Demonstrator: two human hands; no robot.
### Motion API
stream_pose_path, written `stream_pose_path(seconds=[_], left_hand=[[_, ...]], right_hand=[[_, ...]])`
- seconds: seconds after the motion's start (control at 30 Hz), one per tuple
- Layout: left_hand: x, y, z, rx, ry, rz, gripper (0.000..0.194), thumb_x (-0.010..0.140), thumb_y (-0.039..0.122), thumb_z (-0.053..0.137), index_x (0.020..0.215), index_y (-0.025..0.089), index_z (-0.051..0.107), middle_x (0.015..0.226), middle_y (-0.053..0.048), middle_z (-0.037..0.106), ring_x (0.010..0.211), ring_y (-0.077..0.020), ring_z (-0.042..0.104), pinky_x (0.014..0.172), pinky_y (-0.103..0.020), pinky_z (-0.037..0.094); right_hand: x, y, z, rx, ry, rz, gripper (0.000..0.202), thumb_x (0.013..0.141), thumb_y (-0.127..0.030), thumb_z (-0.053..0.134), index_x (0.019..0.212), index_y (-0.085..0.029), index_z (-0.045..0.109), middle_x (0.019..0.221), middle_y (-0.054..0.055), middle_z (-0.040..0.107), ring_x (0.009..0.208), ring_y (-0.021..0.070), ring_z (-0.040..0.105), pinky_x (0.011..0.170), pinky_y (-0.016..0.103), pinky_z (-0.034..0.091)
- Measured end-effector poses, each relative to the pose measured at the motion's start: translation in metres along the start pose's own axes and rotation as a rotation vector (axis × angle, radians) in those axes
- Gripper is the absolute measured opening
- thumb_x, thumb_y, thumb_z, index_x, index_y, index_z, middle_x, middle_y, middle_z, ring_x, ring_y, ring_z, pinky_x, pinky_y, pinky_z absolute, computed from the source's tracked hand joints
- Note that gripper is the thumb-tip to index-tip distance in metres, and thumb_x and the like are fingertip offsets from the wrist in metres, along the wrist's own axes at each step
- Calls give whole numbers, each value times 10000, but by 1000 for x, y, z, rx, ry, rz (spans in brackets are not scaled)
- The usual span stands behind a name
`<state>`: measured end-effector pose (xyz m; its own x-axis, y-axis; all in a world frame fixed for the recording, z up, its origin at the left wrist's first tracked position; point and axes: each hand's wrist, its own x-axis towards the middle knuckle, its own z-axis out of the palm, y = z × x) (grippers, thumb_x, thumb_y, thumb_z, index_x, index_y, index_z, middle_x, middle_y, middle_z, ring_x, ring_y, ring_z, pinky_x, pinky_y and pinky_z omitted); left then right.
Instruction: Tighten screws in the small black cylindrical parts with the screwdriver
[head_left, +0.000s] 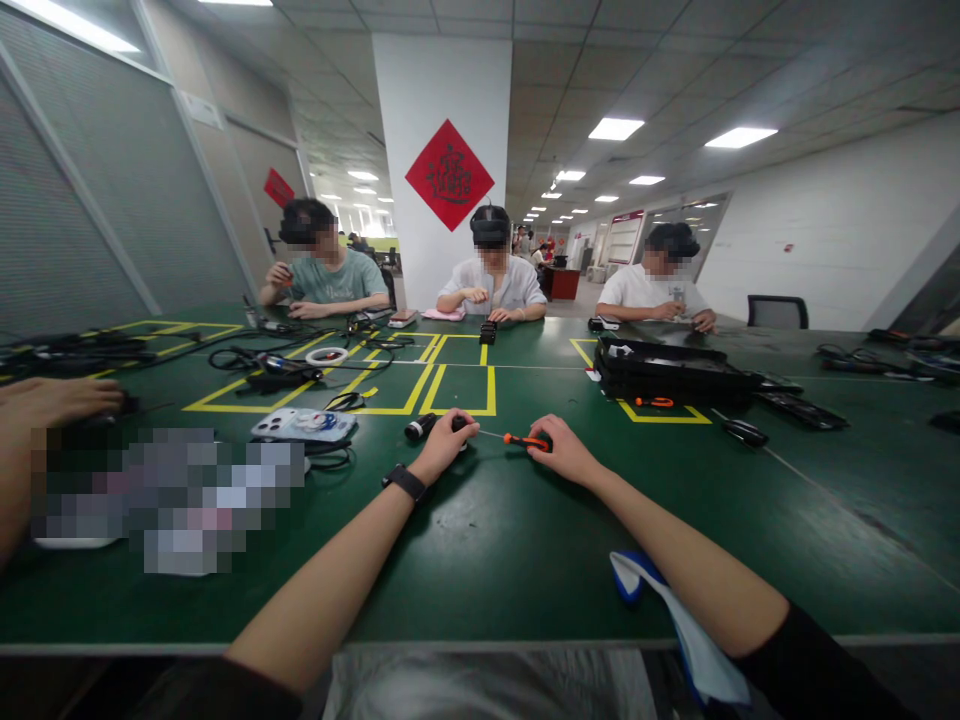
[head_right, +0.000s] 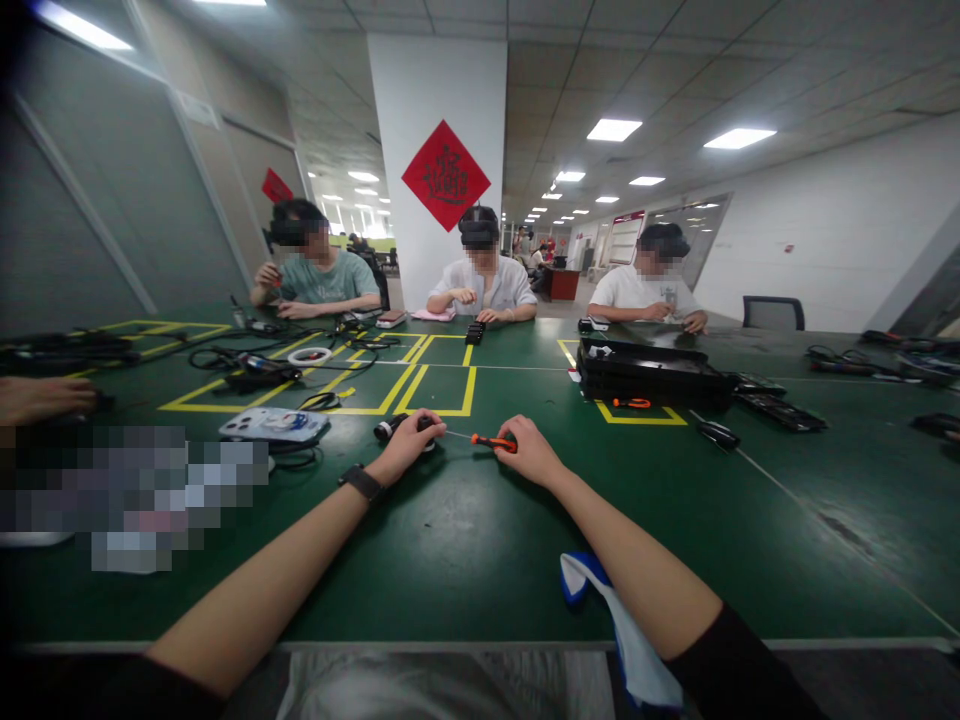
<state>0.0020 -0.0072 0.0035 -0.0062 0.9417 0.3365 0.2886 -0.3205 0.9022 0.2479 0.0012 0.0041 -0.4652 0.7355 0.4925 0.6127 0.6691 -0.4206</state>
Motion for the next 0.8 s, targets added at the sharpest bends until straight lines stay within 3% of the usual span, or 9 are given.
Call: stream_pose_path(seconds=[0.13, 0.33, 0.6, 0.8], left_hand=[[0, 0, 0, 15, 12, 15, 247, 661, 389, 566, 784, 174, 558, 731, 0, 562, 655, -120, 502, 611, -246, 399], [1, -1, 0, 10, -5, -5, 234, 673, 374, 559, 802, 179, 549, 735, 10, 554, 644, -109, 494, 583, -225, 391], [-1, 3, 0, -18, -22, -12, 257, 689, 407, 547, 805, 178, 547, 710, 3, 569, 651, -118, 509, 578, -227, 393], [1, -1, 0, 15, -8, 15, 240, 682, 389, 556, 794, 177, 552, 742, 1, 562, 667, -119, 505, 605, -237, 401]], right_hand=[[-1, 0, 0, 1, -1, -1, 227, 694, -270, 624, 891, -177, 559, 946, 54, 519, 896, 186, 465, 804, 327, 378], [0, 4, 1, 0, -41, 16, 150, 807, -291, 503, 856, -179, 590, 911, 61, 536, 891, 180, 473, 803, 331, 374], [0, 2, 0, -10, -4, -3, 193, 689, -254, 628, 842, -169, 548, 898, 47, 530, 853, 178, 471, 766, 316, 383], [-1, 1, -1, -9, -14, 9, 247, 730, -300, 600, 944, -181, 562, 930, 54, 535, 881, 184, 472, 780, 326, 379]])
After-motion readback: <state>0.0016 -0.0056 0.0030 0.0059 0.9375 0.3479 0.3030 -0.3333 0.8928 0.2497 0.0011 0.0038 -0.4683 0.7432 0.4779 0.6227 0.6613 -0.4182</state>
